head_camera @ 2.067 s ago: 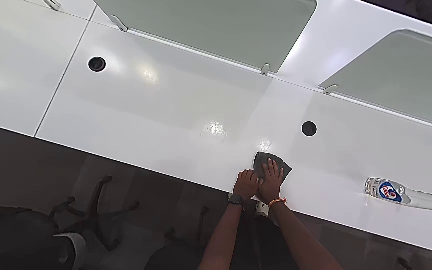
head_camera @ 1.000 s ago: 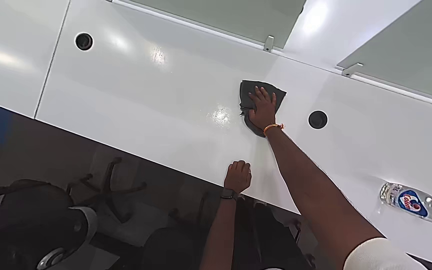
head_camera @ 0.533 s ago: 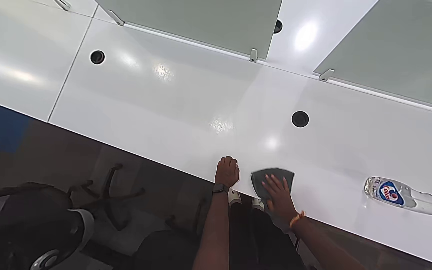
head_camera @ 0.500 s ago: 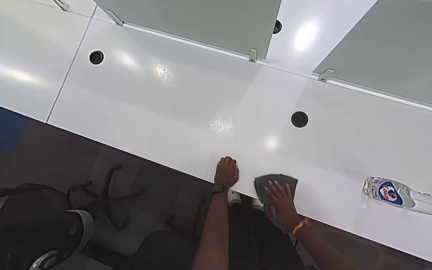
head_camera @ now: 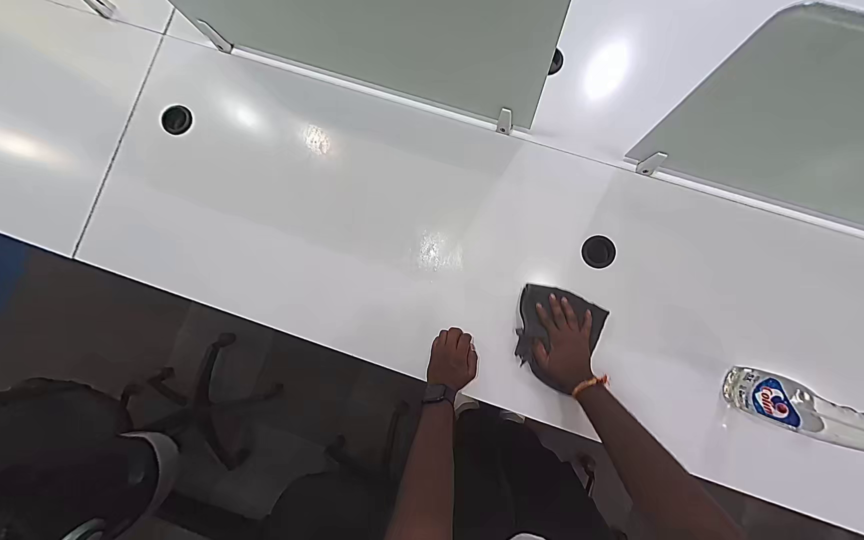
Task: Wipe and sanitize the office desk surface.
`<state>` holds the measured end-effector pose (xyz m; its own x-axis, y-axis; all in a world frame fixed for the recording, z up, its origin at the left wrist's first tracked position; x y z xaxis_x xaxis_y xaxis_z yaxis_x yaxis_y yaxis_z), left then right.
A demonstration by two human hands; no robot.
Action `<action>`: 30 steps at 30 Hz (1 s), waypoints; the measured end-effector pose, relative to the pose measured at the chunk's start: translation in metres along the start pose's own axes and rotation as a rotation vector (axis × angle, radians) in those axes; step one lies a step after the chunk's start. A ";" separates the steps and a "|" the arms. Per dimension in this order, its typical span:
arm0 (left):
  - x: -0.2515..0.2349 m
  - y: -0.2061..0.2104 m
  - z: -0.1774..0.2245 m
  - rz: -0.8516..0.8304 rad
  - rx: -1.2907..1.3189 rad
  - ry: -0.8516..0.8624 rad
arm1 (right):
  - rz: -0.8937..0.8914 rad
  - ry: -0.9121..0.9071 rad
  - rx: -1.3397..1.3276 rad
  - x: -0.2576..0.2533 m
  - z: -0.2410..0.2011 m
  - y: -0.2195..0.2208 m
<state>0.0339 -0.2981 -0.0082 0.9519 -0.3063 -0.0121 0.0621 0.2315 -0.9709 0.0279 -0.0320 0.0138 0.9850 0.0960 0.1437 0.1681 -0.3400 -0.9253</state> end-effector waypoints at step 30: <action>0.000 -0.001 -0.002 0.020 0.003 -0.039 | 0.060 0.116 0.014 0.201 0.071 -0.007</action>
<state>0.0330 -0.2995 -0.0080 0.9639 -0.2654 -0.0223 0.0436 0.2398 -0.9699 0.2223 0.0563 0.0241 0.9913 -0.0329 0.1272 0.1094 -0.3291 -0.9379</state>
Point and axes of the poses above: each hand's wrist, its own x-axis away from the middle knuckle, its own y-axis out of the palm, z = x × y, the point moved 4 cm from there along -x, towards the middle knuckle, and after that the axes turned 7 degrees about -x, right-handed, at the moved point
